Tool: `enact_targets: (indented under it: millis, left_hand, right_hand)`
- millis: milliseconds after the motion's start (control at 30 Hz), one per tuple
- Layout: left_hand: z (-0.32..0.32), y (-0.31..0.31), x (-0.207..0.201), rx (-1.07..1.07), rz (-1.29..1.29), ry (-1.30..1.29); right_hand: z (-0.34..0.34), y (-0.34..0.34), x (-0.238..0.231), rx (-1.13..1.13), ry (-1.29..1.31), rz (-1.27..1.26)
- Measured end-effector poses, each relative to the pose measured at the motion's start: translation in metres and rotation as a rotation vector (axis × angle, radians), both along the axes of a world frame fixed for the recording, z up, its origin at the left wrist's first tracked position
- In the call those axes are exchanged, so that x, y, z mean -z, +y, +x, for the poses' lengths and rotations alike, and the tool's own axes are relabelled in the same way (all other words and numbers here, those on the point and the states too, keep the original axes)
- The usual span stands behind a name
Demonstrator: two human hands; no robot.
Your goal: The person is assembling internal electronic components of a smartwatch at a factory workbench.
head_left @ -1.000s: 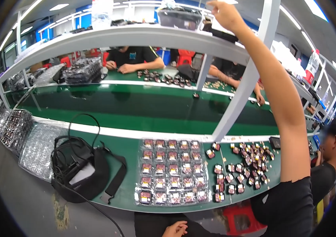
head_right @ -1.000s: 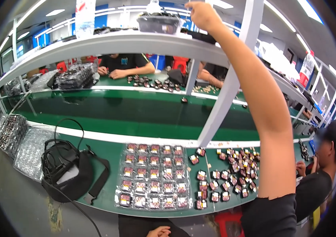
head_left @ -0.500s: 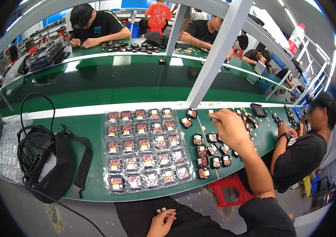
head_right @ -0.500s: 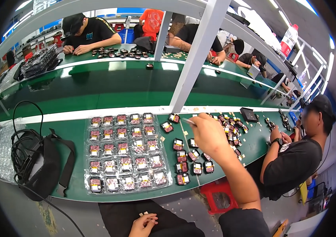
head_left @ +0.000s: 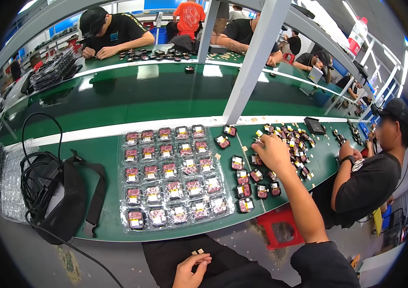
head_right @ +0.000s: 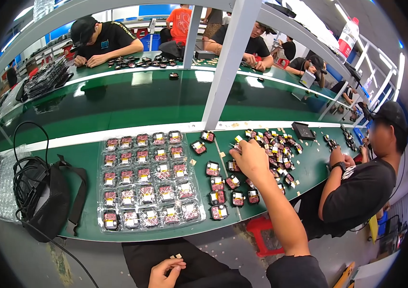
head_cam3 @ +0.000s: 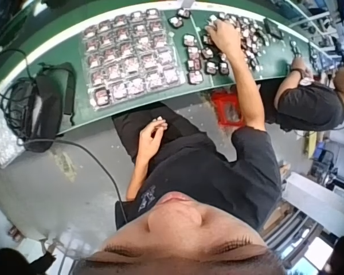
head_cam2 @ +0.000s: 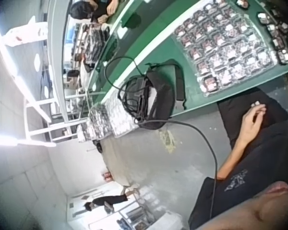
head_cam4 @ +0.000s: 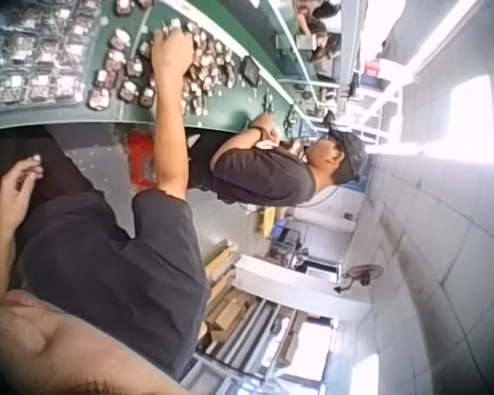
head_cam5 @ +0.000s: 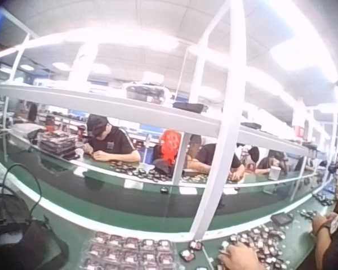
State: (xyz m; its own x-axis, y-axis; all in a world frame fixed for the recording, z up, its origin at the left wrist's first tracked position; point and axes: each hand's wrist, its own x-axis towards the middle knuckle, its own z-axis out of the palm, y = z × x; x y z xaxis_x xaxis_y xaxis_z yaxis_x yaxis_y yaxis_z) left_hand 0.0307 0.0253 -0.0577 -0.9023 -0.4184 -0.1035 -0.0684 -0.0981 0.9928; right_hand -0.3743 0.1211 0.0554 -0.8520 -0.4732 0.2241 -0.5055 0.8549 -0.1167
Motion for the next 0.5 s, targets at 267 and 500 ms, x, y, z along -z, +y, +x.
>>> enact_targets:
  millis: [267,500]
  left_hand:
    - [-0.016,-0.002,-0.037,-0.005,-0.100,0.044]
    - [-0.026,-0.015,-0.061,-0.014,-0.170,0.162]
  right_hand:
    - [-0.015,0.003,0.009,-0.094,-0.012,-0.111]
    - [0.001,-0.004,0.012,-0.199,0.054,-0.248]
